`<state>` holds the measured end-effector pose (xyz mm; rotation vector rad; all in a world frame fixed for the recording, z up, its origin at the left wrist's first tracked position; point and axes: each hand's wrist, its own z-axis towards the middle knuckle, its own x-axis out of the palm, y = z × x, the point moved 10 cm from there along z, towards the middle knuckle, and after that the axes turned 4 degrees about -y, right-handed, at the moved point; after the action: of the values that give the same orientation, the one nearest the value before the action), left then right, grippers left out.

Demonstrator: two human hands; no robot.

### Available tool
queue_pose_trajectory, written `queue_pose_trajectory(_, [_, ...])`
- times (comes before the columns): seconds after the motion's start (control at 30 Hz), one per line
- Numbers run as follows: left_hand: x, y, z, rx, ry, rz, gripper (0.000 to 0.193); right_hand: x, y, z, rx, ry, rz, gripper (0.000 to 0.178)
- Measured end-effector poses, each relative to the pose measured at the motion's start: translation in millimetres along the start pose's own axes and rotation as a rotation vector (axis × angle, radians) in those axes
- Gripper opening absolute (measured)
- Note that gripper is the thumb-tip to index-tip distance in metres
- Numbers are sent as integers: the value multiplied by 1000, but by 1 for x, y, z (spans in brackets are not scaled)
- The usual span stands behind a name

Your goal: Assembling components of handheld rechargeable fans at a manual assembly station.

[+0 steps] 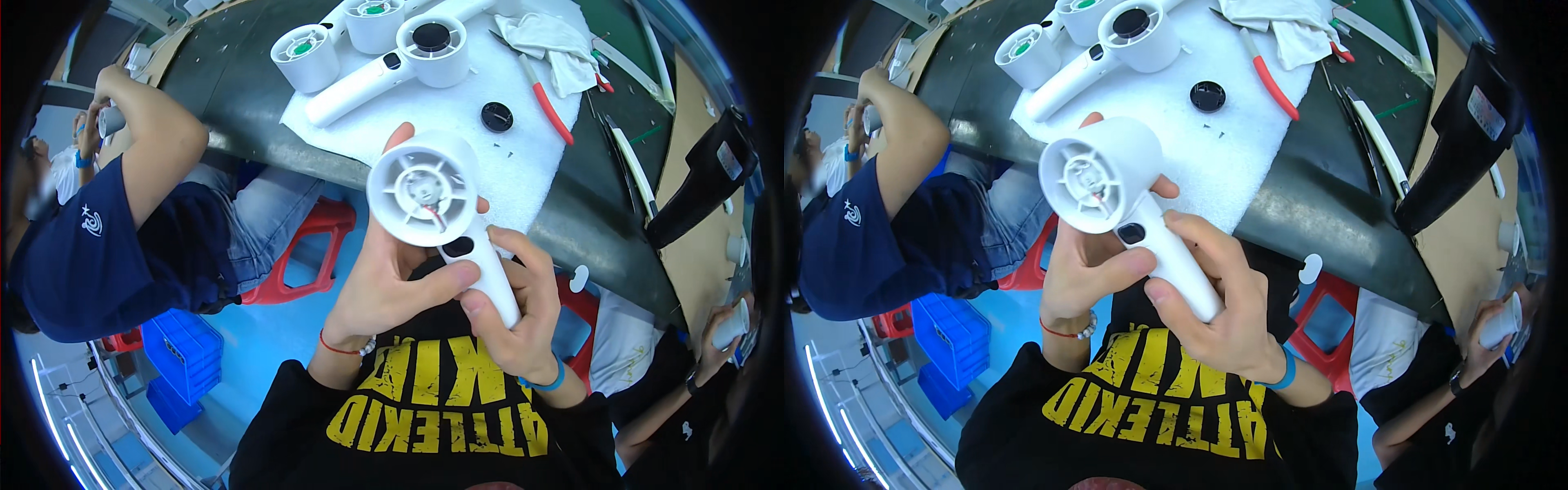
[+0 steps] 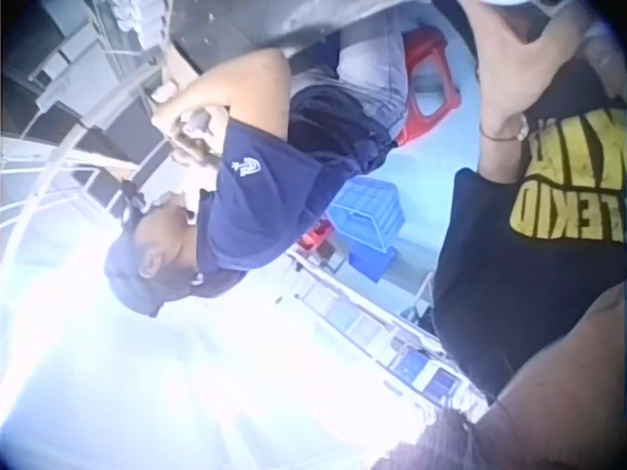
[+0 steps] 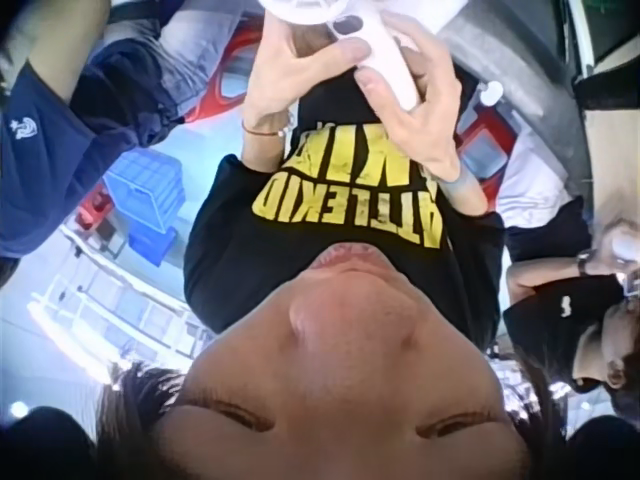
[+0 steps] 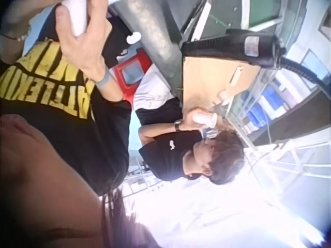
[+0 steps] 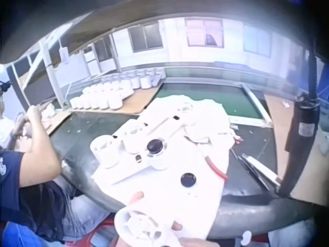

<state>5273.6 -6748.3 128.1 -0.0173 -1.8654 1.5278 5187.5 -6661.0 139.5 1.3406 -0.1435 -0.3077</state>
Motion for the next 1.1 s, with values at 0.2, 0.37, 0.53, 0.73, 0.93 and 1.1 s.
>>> queue_pose_trajectory(0.2, [8, 2, 0, -58, 45, 19, 106, -3, 0, -1, -56, -12, -40, 53])
queue_pose_trajectory(0.37, [10, 9, 3, -135, 93, 34, 106, -4, -14, -6, 82, -54, 73, 54])
queue_pose_trajectory(0.53, [14, 4, 5, -79, 114, 32, 103, 3, -15, -5, 126, -88, 263, 57])
queue_pose_trajectory(0.73, [17, 1, 6, -86, 111, 66, 102, 5, -20, -7, 173, -63, 321, 58])
queue_pose_trajectory(0.93, [18, 5, 6, -120, 102, 61, 101, 5, -19, -7, 188, -67, 364, 58])
queue_pose_trajectory(1.1, [26, 1, 5, -34, 154, 133, 103, 6, -18, -10, 133, -37, 379, 55])
